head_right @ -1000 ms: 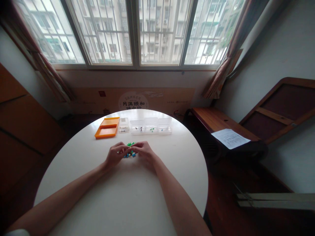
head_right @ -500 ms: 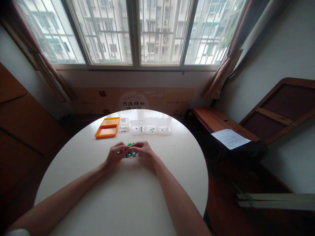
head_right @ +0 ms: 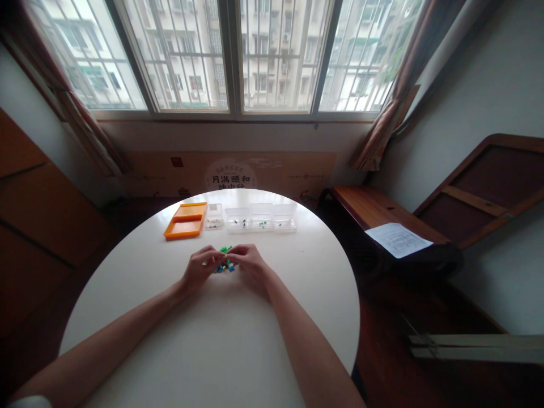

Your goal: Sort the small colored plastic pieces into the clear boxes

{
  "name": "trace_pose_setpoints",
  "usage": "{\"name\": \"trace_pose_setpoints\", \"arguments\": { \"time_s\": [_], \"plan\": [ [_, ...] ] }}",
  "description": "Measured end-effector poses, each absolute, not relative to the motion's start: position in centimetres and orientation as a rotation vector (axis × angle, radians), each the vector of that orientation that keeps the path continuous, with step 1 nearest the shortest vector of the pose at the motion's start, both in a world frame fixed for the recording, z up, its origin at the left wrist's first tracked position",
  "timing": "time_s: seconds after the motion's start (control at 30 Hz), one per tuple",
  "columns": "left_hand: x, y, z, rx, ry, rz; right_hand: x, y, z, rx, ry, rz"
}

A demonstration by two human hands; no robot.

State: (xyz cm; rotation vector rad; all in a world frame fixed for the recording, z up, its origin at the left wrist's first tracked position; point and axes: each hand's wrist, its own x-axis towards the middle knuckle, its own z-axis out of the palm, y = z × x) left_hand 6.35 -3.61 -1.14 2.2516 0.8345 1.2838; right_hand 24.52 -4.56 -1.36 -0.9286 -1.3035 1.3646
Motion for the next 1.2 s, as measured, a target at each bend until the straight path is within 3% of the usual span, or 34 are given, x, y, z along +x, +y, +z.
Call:
{"name": "trace_pose_setpoints", "arguments": {
  "time_s": [1.2],
  "plan": [
    [6.37,-3.50,-1.15,2.256,0.840,1.265,24.58,-4.62,-1.32,-0.903,-1.308,1.380]
  ]
}}
